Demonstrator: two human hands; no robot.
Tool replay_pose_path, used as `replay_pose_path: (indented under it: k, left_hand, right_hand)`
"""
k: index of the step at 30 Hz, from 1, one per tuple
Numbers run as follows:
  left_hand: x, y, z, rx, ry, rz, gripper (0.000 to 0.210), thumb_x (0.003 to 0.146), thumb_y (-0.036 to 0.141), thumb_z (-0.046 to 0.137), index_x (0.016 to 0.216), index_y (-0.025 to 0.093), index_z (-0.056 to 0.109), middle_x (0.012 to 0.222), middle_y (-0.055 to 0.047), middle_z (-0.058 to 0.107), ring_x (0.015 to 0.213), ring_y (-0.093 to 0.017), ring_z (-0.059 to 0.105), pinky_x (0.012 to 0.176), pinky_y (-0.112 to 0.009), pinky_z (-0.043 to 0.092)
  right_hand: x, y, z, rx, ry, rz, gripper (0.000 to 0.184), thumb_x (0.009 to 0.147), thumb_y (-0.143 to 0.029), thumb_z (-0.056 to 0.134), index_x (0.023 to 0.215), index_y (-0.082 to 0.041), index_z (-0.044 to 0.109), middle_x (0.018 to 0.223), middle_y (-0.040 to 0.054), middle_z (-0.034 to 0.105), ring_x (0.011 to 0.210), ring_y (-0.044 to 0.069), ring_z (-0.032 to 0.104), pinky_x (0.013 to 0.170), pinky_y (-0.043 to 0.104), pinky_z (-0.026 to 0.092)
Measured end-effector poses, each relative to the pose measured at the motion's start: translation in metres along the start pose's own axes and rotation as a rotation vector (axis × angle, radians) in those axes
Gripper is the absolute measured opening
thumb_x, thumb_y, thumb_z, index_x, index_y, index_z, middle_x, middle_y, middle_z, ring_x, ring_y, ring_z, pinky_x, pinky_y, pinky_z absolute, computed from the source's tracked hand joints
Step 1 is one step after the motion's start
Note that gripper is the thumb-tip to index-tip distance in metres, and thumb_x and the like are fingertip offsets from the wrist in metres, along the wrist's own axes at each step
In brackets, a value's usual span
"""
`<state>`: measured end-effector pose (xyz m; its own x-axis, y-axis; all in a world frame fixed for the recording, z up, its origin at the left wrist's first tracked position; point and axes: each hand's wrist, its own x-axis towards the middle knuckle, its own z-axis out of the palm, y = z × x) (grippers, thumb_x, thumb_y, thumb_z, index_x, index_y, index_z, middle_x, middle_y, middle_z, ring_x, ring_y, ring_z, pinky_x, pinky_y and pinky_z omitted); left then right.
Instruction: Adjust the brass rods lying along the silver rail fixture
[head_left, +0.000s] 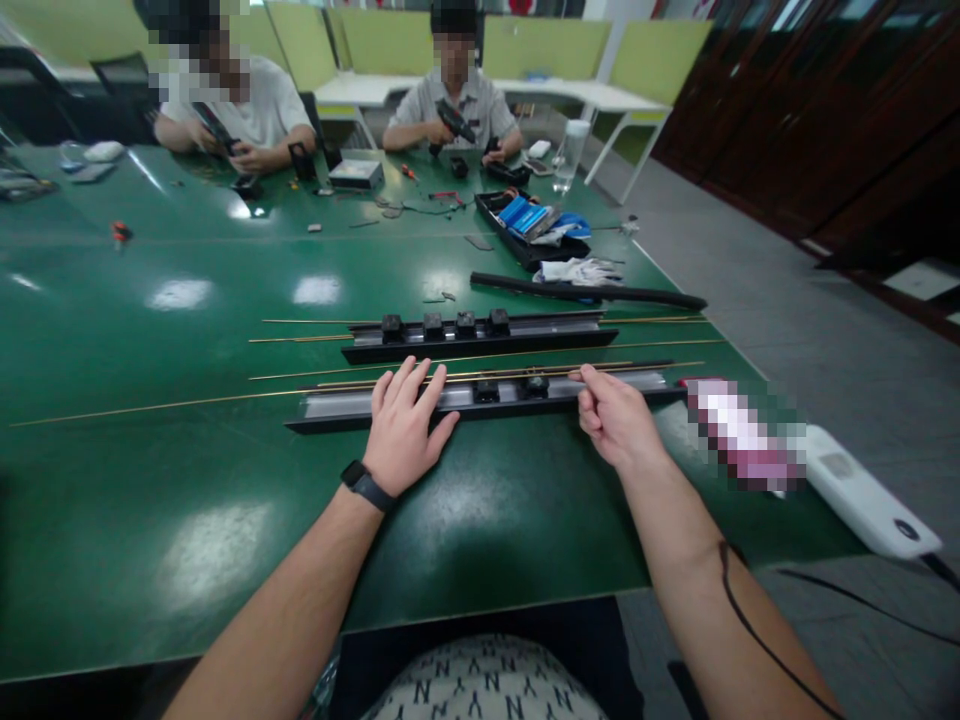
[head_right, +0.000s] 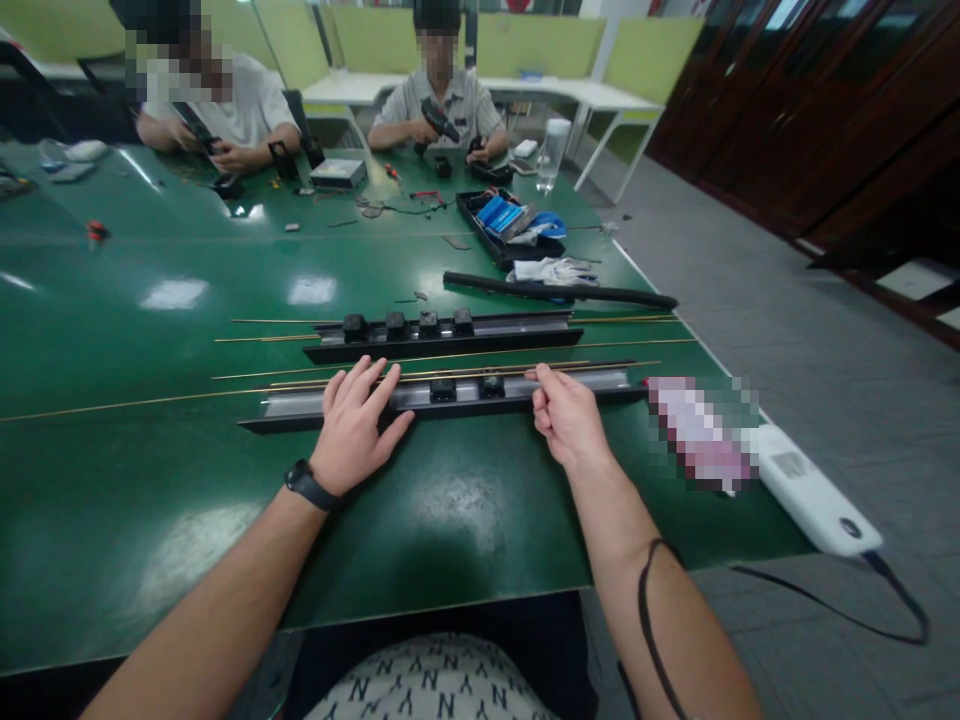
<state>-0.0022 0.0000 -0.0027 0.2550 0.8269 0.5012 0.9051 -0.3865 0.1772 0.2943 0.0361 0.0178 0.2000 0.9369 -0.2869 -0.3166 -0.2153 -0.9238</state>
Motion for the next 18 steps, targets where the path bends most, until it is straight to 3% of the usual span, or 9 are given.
replay_pose_path:
  k: [18]
  left_hand:
    - [0.0001, 0.0, 0.0003, -0.005, -0.005, -0.002, 0.061, 0.1, 0.043, 0.056, 0.155, 0.019, 0.047, 0.16, -0.016, 0.049, 0.155, -0.033, 0.035, 0.128, -0.054, 0.021]
  right_hand:
    - [0.0022, 0.0019, -0.0017, 0.03, 0.023, -0.017, 0.031, 0.082, -0.042, 0.083, 0.09, -0.016, 0.071, 0.05, -0.007, 0.052, 0.031, 0.004, 0.034, 0.027, 0.014, 0.022]
